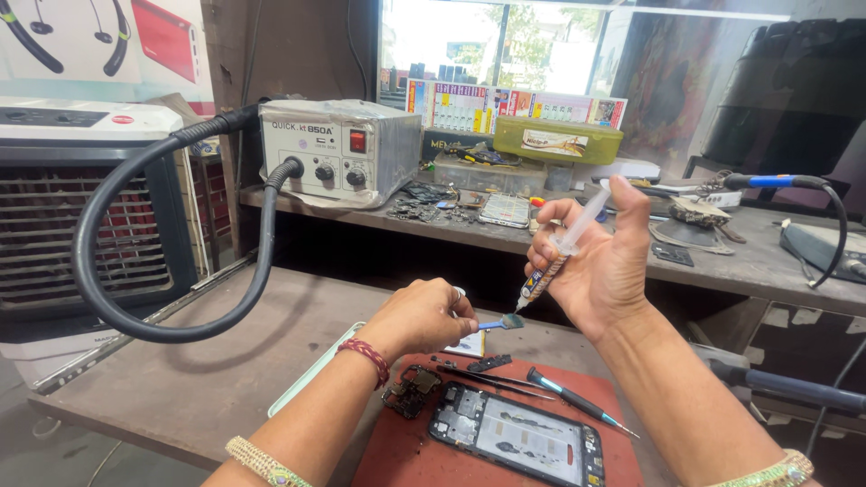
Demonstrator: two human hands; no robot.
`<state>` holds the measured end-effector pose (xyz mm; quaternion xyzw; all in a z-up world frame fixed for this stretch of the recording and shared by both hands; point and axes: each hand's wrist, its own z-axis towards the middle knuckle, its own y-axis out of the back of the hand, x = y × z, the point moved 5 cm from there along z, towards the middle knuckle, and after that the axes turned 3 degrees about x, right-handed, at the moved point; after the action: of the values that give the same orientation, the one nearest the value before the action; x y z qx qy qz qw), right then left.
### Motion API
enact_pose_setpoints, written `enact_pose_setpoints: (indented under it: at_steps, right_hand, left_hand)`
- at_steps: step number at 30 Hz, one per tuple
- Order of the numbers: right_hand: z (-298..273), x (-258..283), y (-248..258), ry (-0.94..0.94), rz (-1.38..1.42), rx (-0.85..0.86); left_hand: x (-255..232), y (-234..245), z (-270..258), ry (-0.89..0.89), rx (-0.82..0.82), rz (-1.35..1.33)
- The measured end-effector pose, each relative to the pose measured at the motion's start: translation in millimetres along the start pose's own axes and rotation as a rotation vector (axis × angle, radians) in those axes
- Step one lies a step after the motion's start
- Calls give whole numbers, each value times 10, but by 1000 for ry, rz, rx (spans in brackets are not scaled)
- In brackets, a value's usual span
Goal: The person applies a liquid substance from a syringe onto the internal components of a disassembled smartphone. They then use a blue plastic spatula to spread the liquid across the surface and a pair of tweezers to manipulate small parts within the device.
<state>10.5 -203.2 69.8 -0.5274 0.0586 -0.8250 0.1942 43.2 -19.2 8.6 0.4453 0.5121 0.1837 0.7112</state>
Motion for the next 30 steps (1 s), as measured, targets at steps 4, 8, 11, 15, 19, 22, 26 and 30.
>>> enact_pose_setpoints:
  at_steps: [4,8,11,15,19,22,26,30]
  right_hand:
    - [13,20,-5,-2,-16,-11]
    - [-1,14,-5,-8,-11,-15]
    - [-5,17,-5,-10,-11,-13]
    - [-13,25,-24,-5,-1,7]
    - [-12,25,-42,-15,18,22]
    - [-10,13,-36,-16,1,29]
    - [-10,42,3,-11,-6,4]
    - [-35,9,-30,-29,10,42]
  left_hand:
    - [-11,30,2,-3,0,-3]
    - [-13,23,-9,7,5,-1]
    - [-18,22,-11,0,3,1]
    - [-25,25,-11,15,8,14]
    - [-40,37,-16,11,2,19]
    - [-31,31,-24,11,3,17]
    - [-2,56,-35,12,-2,27]
    - [-9,68,-46,-10,-33,68]
